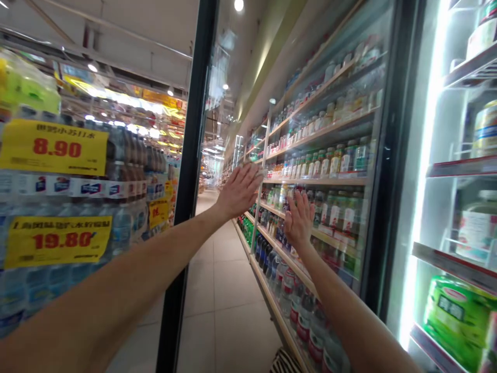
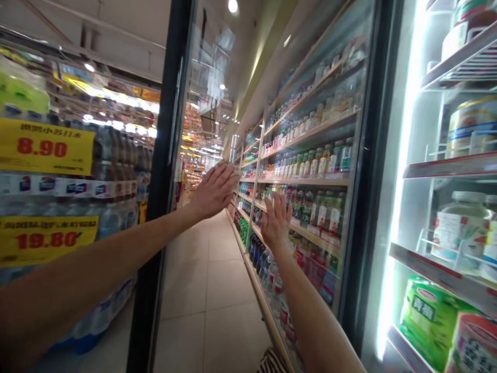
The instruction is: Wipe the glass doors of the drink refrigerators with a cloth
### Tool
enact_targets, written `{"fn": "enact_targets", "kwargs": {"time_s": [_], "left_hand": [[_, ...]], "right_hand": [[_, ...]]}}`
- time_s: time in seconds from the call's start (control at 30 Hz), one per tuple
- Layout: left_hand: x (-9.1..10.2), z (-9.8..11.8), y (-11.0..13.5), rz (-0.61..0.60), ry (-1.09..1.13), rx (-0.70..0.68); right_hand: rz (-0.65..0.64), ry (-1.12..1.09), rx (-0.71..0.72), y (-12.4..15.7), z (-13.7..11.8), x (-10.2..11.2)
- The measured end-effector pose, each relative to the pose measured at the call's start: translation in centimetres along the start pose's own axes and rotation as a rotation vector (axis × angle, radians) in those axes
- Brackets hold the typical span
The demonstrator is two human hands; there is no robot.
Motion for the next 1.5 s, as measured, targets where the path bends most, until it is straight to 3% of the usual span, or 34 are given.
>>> {"fn": "enact_targets", "kwargs": {"time_s": [0.17,0.33,0.5,0.67,0.7,0.8,0.87,1.03,1.07,1.2,1.23,1.37,1.4,1.43,1.5], "left_hand": [[-0.4,1.8,2.5,-0.086,0.029,-0.389],[-0.7,2.8,2.0,-0.046,0.019,-0.172],[-1.4,4.3,2.4,-0.070,0.061,-0.366],[-1.3,3.8,1.7,-0.018,0.035,-0.129],[-1.3,3.8,1.8,-0.011,0.037,-0.161],[-1.5,4.1,2.6,-0.058,0.067,-0.439],[-1.6,4.0,2.6,-0.087,0.072,-0.500],[-1.4,3.4,1.5,-0.024,0.025,-0.162],[-1.4,3.5,1.7,-0.034,0.029,-0.180],[-1.2,3.8,2.5,-0.134,0.085,-0.486],[-1.1,3.4,2.4,-0.139,0.084,-0.473],[-0.3,1.3,1.5,-0.044,0.005,-0.059],[-0.1,1.1,1.7,-0.027,-0.005,-0.036],[0.0,1.3,2.1,-0.028,-0.002,-0.087],[0.0,2.0,3.5,-0.085,0.039,-0.352]], "right_hand": [[-0.001,-0.012,0.009,0.0,0.0,0.0],[0.013,-0.010,0.005,0.0,0.0,-0.1],[-0.003,-0.002,0.008,0.0,0.1,-0.1],[-0.023,-0.017,-0.017,0.1,0.0,0.0],[-0.024,-0.019,-0.018,0.1,0.0,0.0],[-0.023,-0.020,-0.010,0.1,0.0,0.0],[-0.021,-0.015,-0.006,0.1,0.0,-0.1],[-0.002,-0.015,-0.013,0.0,0.1,-0.1],[-0.007,-0.019,-0.016,0.1,0.1,-0.1],[-0.010,-0.037,-0.005,0.1,0.2,-0.1],[-0.003,-0.040,0.000,0.1,0.2,-0.1],[0.023,-0.053,0.008,0.2,0.2,-0.2],[0.029,-0.057,0.008,0.3,0.2,-0.2],[0.034,-0.060,0.009,0.3,0.2,-0.2],[0.034,-0.059,0.014,0.3,0.2,-0.2]]}}
Point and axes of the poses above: each hand's wrist, its own y-axis away from the middle knuckle, its own x-axis out of the back of the hand, z = x × y, the point moved 1 cm from there along -y, towards the middle knuckle, and after that the axes turned 5 degrees about x, right-handed, at the moved point
